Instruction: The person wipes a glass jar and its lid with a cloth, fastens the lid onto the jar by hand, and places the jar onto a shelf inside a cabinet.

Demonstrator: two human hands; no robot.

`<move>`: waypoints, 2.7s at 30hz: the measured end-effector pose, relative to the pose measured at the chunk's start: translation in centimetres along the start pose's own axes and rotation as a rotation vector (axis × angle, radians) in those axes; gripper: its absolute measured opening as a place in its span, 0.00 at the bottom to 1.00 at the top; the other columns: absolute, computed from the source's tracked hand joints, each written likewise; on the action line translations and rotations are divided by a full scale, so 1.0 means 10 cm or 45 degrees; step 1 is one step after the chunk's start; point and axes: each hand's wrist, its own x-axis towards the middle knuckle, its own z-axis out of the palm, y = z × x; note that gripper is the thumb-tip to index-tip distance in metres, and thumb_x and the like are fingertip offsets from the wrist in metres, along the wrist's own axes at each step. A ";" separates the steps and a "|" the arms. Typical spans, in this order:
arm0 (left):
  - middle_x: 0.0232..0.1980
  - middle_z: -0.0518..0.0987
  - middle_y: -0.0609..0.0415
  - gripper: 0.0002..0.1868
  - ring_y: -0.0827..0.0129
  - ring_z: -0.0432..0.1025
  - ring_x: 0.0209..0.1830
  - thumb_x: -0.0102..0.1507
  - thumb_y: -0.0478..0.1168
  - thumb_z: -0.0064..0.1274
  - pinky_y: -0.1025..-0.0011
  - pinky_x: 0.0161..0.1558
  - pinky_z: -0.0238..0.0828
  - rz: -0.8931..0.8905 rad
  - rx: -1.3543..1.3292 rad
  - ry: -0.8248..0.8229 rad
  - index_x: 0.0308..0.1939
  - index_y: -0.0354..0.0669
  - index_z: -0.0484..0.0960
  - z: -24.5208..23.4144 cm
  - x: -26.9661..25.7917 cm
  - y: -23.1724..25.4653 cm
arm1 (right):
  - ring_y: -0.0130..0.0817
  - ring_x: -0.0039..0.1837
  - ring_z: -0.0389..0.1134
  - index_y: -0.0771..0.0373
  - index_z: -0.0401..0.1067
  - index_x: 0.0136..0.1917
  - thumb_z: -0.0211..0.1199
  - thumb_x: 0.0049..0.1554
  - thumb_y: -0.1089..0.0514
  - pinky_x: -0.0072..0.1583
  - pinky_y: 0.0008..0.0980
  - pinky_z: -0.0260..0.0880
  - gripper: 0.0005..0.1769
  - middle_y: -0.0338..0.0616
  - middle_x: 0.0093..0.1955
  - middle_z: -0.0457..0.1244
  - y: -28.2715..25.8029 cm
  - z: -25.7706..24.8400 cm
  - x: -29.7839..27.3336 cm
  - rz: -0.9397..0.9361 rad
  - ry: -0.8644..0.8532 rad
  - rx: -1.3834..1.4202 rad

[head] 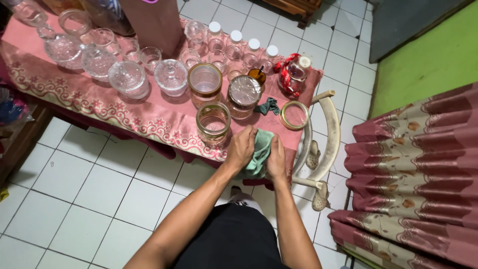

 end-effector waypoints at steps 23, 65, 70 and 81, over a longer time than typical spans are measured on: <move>0.35 0.81 0.33 0.10 0.39 0.76 0.38 0.62 0.39 0.55 0.49 0.45 0.71 -0.127 0.654 -0.051 0.38 0.33 0.83 -0.79 0.39 -0.38 | 0.29 0.49 0.70 0.64 0.71 0.59 0.56 0.66 0.49 0.54 0.32 0.70 0.17 0.42 0.48 0.70 -0.64 -0.24 0.32 0.068 -0.179 -0.387; 0.41 0.75 0.46 0.17 0.59 0.71 0.41 0.73 0.46 0.38 0.65 0.47 0.67 -0.178 -0.116 0.221 0.50 0.33 0.74 -1.18 -0.24 -0.75 | 0.59 0.75 0.59 0.65 0.70 0.66 0.58 0.59 0.57 0.73 0.56 0.57 0.22 0.60 0.73 0.58 -0.24 1.28 0.07 -0.938 -0.365 -0.985; 0.39 0.75 0.45 0.19 0.60 0.69 0.39 0.75 0.49 0.39 0.66 0.45 0.68 -0.311 -0.108 0.191 0.50 0.34 0.75 -1.17 -0.26 -0.81 | 0.59 0.80 0.53 0.59 0.62 0.73 0.57 0.65 0.54 0.77 0.55 0.55 0.25 0.58 0.77 0.53 0.20 1.10 -0.07 -0.854 -0.257 -0.928; 0.40 0.73 0.47 0.18 0.59 0.70 0.39 0.74 0.48 0.40 0.66 0.45 0.68 -0.218 -0.042 0.049 0.49 0.35 0.74 -1.28 -0.34 -0.71 | 0.62 0.84 0.47 0.57 0.58 0.80 0.48 0.67 0.56 0.81 0.56 0.46 0.29 0.58 0.85 0.48 -0.22 1.31 -0.14 -0.619 -0.082 -0.970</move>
